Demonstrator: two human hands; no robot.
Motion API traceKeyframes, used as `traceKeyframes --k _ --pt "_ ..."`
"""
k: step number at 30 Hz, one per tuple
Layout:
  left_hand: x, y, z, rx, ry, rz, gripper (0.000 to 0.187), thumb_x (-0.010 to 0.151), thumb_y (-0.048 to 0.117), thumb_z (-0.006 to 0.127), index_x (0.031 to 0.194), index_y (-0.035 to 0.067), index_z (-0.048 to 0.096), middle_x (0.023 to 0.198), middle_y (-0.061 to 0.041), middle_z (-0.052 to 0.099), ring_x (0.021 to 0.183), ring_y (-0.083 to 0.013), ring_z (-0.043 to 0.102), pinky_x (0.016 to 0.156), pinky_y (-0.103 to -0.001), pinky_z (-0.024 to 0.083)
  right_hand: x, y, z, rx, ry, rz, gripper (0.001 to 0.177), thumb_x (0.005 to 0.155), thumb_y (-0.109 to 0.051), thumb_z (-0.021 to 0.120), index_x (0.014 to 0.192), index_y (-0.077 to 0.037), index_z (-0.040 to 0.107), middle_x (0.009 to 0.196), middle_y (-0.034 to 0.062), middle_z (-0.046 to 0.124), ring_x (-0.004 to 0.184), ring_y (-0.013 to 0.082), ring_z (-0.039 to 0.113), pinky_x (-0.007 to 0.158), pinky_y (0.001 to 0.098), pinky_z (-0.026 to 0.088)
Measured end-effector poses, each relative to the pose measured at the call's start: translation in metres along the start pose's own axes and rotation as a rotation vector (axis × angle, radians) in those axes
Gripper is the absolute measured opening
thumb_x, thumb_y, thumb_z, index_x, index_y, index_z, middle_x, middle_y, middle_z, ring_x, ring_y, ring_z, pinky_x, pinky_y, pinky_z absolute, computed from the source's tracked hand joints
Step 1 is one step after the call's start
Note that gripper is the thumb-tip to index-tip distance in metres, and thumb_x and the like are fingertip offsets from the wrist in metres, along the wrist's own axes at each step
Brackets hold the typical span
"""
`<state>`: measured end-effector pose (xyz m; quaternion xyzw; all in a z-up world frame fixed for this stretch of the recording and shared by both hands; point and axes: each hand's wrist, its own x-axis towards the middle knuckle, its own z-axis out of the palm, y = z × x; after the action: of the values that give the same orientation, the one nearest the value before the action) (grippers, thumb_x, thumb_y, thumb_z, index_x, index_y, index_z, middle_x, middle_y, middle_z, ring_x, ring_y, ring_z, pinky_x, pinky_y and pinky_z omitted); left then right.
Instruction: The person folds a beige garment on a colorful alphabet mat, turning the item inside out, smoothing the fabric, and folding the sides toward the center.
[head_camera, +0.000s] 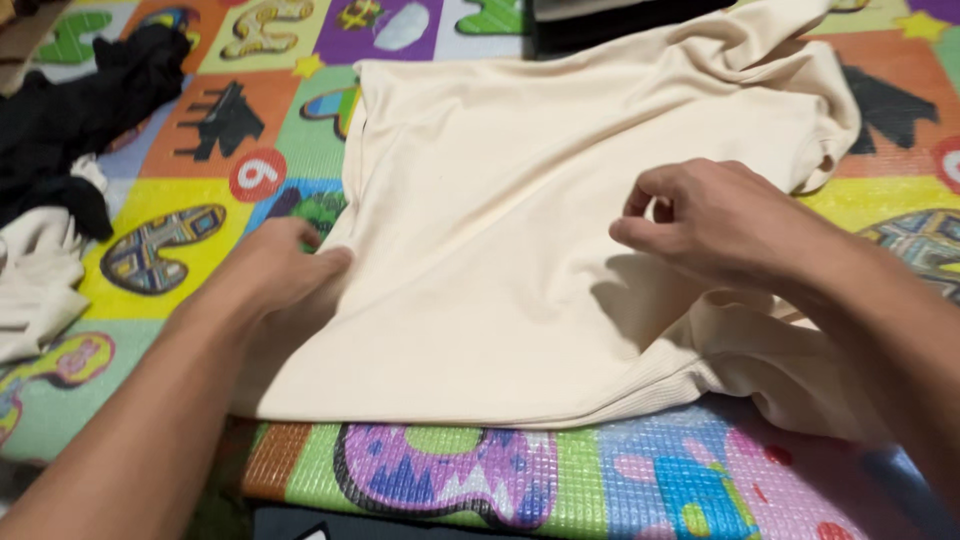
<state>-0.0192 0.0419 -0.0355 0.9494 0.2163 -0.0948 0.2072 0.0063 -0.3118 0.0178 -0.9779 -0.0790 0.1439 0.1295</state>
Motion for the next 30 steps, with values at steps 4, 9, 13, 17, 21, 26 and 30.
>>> traceKeyframes --k 4,9,13,17,21,26,30 --pt "0.001 0.017 0.012 0.080 0.006 0.032 0.042 0.089 0.026 0.065 0.126 0.007 0.068 0.120 -0.024 0.068 0.119 -0.0424 0.062 0.099 -0.051 0.048 0.031 0.020 0.036 0.102 0.084 -0.262 0.040 0.089 -0.039 0.064 0.113 -0.008 0.076 0.113 0.0181 0.072 0.100 0.0304 0.071 0.088 0.0426 0.056" --pt "0.027 -0.001 0.044 -0.095 0.217 0.344 0.051 0.082 0.022 0.064 0.128 0.001 0.060 0.111 -0.030 0.070 0.108 -0.0458 0.066 0.092 -0.052 0.052 0.038 0.045 0.081 0.253 0.131 -0.296 0.050 0.086 -0.041 0.066 0.119 -0.003 0.069 0.130 0.0176 0.065 0.104 0.0316 0.071 0.093 0.0409 0.056" --pt "0.026 -0.018 0.042 0.035 0.254 0.197 0.058 0.081 0.047 0.078 0.122 0.006 0.069 0.103 -0.027 0.072 0.100 -0.0461 0.068 0.087 -0.054 0.051 0.028 0.057 0.107 0.180 0.266 -0.385 0.056 0.089 -0.041 0.066 0.129 -0.002 0.065 0.150 0.0240 0.048 0.126 0.0423 0.056 0.101 0.0477 0.046" --pt "0.032 -0.053 0.026 0.120 0.269 -0.107 0.054 0.087 0.058 0.075 0.108 0.008 0.076 0.098 -0.024 0.075 0.096 -0.0413 0.070 0.085 -0.053 0.052 0.032 0.059 0.112 0.135 0.231 -0.316 0.057 0.093 -0.045 0.061 0.133 -0.005 0.062 0.153 0.0229 0.045 0.134 0.0418 0.050 0.108 0.0490 0.041" --pt "0.040 -0.075 0.008 -0.049 0.174 -0.176 0.050 0.087 0.046 0.082 0.097 -0.003 0.075 0.093 -0.024 0.075 0.084 -0.0364 0.069 0.073 -0.047 0.053 0.031 0.058 0.112 0.134 0.231 -0.306 0.057 0.092 -0.046 0.061 0.132 -0.005 0.063 0.153 0.0222 0.046 0.134 0.0417 0.050 0.108 0.0491 0.041" --pt "0.045 -0.036 0.001 -0.496 -0.052 -0.009 0.035 0.087 0.030 0.076 0.108 0.003 0.068 0.094 -0.013 0.072 0.075 -0.0219 0.066 0.063 -0.035 0.053 0.031 0.054 0.108 0.142 0.209 -0.268 0.057 0.091 -0.046 0.061 0.132 -0.006 0.063 0.154 0.0203 0.046 0.132 0.0411 0.051 0.107 0.0486 0.042" --pt "0.050 -0.001 0.035 -0.610 -0.047 0.403 0.032 0.091 0.023 0.070 0.114 0.002 0.064 0.103 -0.012 0.069 0.091 -0.0211 0.067 0.077 -0.033 0.055 0.032 0.054 0.108 0.152 0.198 -0.264 0.057 0.091 -0.046 0.061 0.132 -0.007 0.063 0.154 0.0196 0.046 0.131 0.0406 0.053 0.106 0.0480 0.044"
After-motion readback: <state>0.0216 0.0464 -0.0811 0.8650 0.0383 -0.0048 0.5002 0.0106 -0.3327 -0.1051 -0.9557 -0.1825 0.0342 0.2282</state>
